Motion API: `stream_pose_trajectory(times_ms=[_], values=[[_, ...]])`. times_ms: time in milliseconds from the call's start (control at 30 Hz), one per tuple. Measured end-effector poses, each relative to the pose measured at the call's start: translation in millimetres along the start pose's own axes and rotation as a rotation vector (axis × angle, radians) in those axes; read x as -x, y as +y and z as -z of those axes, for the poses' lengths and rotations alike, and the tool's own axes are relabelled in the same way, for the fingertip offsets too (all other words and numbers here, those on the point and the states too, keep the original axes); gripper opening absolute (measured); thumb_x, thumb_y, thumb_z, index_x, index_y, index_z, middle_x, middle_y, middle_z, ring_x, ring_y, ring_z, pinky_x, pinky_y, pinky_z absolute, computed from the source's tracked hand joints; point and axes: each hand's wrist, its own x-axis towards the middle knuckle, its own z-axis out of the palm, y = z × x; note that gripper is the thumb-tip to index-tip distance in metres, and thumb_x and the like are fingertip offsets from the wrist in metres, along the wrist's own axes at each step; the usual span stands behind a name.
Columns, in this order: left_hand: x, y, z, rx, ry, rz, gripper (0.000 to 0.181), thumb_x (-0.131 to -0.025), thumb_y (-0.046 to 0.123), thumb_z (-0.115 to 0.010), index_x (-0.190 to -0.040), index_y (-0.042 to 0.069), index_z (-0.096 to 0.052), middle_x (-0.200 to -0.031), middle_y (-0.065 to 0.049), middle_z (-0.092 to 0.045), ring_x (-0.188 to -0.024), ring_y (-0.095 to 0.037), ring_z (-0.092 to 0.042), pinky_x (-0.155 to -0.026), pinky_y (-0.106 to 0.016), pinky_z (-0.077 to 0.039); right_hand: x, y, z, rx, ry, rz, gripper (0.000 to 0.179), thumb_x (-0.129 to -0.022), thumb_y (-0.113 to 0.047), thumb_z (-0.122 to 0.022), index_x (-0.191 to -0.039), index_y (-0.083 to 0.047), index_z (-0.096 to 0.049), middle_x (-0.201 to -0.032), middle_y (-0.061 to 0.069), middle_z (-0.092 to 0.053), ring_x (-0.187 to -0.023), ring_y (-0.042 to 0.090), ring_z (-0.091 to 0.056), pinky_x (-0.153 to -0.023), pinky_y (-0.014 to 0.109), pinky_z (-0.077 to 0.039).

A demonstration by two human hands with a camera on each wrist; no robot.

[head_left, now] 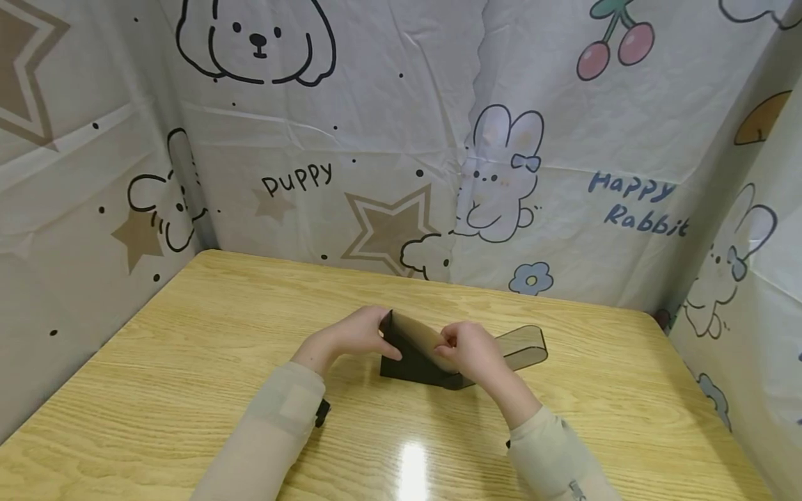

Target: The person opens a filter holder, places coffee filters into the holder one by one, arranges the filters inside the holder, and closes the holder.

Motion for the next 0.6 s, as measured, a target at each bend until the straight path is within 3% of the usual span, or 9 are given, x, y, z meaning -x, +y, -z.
stream_pose_trajectory(times_ms=[367, 600], values=[[0.2, 0.9, 0.8, 0.01, -0.001, 0.002, 0.028, -0.074, 0.013, -0.079, -0.094, 0.009, -0.06, -0.092, 0.0, -0.063, -0.08, -0.011, -0.055, -0.075, -0.027, -0.047, -0.3, -3.0, -0.9, 0.079, -0.001, -0.014, 0.025, -0.083, -0.018, -0.07, -0.063, -0.014, -0.056, -0.058, -0.006, -0.044, -0.054, 0.011, -0.04, -0.053, 0.024, -0.03], [-0.1, 0.6, 0.7, 0.017, -0.004, -0.001, 0.028, -0.074, 0.013, -0.079, -0.095, 0.009, -0.06, -0.092, -0.001, -0.063, -0.08, -0.011, -0.055, -0.074, -0.027, -0.047, 1.1, -1.8, -4.0, 0.086, -0.002, -0.014, 0.032, -0.084, -0.018, -0.069, -0.058, -0.014, -0.051, -0.051, -0.006, -0.036, -0.048, 0.01, -0.036, -0.048, 0.024, -0.026]])
